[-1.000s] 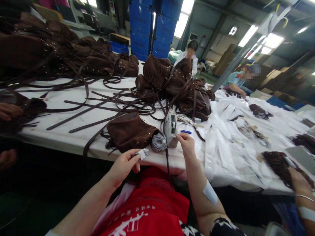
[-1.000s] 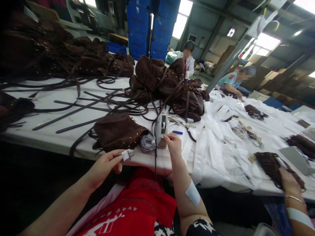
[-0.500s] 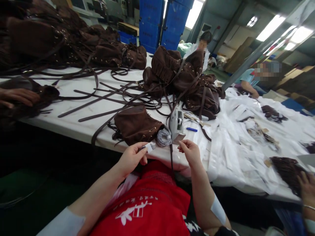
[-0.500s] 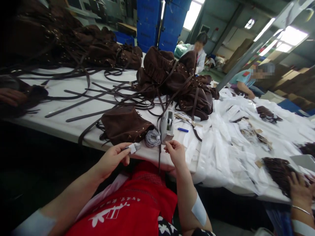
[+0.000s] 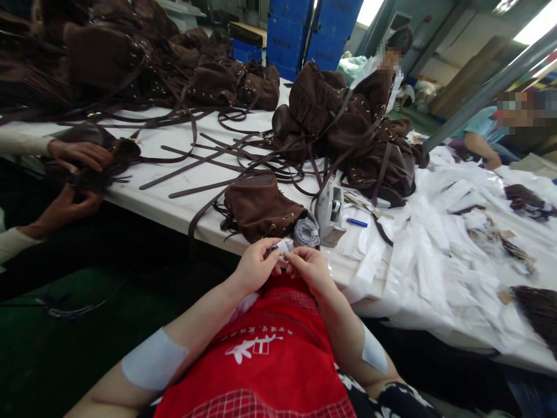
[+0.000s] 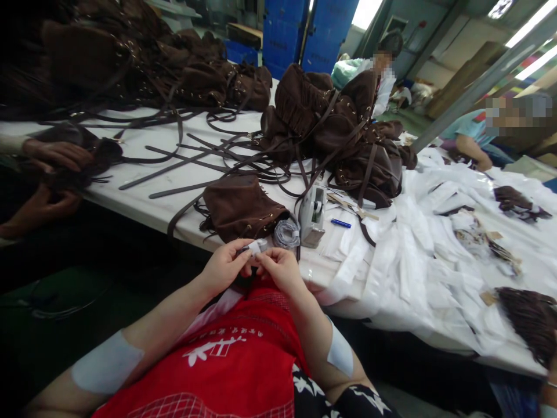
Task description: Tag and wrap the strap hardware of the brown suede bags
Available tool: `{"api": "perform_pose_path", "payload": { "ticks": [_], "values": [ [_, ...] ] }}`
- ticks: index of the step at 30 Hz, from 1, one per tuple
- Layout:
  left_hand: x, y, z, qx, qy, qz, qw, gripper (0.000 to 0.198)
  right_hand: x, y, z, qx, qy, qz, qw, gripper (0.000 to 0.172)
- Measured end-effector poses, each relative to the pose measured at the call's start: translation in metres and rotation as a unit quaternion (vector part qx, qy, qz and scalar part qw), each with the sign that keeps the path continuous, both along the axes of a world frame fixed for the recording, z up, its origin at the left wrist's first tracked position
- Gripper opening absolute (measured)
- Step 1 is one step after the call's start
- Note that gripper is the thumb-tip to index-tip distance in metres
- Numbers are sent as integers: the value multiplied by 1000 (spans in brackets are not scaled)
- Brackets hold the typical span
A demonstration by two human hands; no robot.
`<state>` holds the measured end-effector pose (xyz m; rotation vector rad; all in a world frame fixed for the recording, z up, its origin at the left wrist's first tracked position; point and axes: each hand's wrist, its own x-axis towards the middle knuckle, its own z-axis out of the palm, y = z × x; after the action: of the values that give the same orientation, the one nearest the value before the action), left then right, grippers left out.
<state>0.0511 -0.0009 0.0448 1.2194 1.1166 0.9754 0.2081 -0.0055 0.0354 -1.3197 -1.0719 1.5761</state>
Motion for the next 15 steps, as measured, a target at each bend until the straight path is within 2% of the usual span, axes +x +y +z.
{"api": "perform_pose_path", "payload": {
  "ticks": [9, 15],
  "values": [
    [-2, 0, -2, 49, 47, 7, 998, 33, -2, -2, -1, -14, 46, 1, 999, 37],
    [-4, -1, 1, 95, 100, 17, 990, 33, -14, 0, -9, 47, 15, -50, 998, 25]
  ]
}}
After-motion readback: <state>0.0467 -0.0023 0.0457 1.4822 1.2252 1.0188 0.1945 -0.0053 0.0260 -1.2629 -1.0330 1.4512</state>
